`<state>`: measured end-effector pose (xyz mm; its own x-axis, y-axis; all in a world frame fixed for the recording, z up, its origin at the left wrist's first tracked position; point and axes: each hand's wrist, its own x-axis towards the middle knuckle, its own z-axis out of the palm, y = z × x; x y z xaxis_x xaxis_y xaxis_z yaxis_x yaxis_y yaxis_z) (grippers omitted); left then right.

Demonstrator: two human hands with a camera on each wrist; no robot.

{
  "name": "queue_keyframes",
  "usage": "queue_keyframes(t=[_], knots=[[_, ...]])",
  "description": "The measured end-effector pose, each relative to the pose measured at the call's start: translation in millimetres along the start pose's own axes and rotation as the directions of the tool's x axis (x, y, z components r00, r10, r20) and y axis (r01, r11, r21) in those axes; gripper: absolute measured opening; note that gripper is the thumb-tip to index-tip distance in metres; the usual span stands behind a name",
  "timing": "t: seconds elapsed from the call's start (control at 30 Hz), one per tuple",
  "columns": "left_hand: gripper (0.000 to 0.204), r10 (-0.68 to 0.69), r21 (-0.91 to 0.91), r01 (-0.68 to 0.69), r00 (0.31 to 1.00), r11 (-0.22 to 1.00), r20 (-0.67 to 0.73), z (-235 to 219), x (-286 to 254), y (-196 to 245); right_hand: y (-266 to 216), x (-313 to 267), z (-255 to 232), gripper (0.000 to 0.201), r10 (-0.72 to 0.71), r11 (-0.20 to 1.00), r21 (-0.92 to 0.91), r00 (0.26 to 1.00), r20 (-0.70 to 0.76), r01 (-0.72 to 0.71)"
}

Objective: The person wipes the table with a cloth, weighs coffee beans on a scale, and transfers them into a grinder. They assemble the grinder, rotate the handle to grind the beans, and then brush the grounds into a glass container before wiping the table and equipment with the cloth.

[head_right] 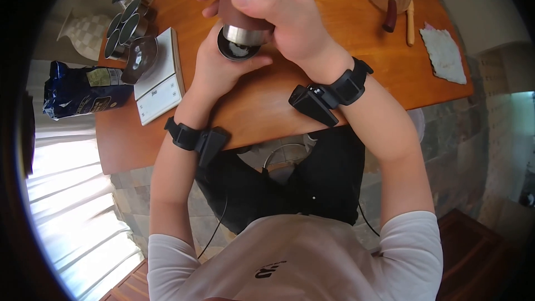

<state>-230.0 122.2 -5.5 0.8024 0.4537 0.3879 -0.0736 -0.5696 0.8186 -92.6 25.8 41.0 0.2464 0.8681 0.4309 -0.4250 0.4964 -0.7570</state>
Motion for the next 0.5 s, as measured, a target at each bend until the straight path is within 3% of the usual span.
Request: queue_keyframes(t=[0.23,0.33,0.37,0.47,0.5], knots=[[0.07,-0.003,-0.046,0.005,1.0,0.999,0.03,-1.1,-0.5,3.8,0.5,-0.2,2.9,0.053,-0.035,0.987,0.161,0.999,0.037,0.028],[0.066,-0.031,-0.047,0.035,0.996,0.998,0.085,0.9,-0.6,0.8,5.0,5.0,-7.4,0.047,-0.009,0.962,-0.273,1.0,-0.03,0.001],[0.064,-0.049,-0.059,0.054,0.995,0.997,0.089,0.9,-0.1,1.0,5.2,3.6,-8.5,0.047,-0.01,0.962,-0.274,0.999,-0.031,0.001],[0.059,-0.052,-0.031,0.055,0.996,0.998,0.075,-1.3,-0.5,2.1,11.3,5.6,-9.8,0.046,0.0,0.994,0.111,0.997,-0.076,0.008],[0.059,-0.05,-0.028,0.052,0.997,0.998,0.066,-1.5,-0.6,2.2,8.4,6.3,-5.7,0.043,-0.032,0.988,0.147,0.998,-0.052,0.039]])
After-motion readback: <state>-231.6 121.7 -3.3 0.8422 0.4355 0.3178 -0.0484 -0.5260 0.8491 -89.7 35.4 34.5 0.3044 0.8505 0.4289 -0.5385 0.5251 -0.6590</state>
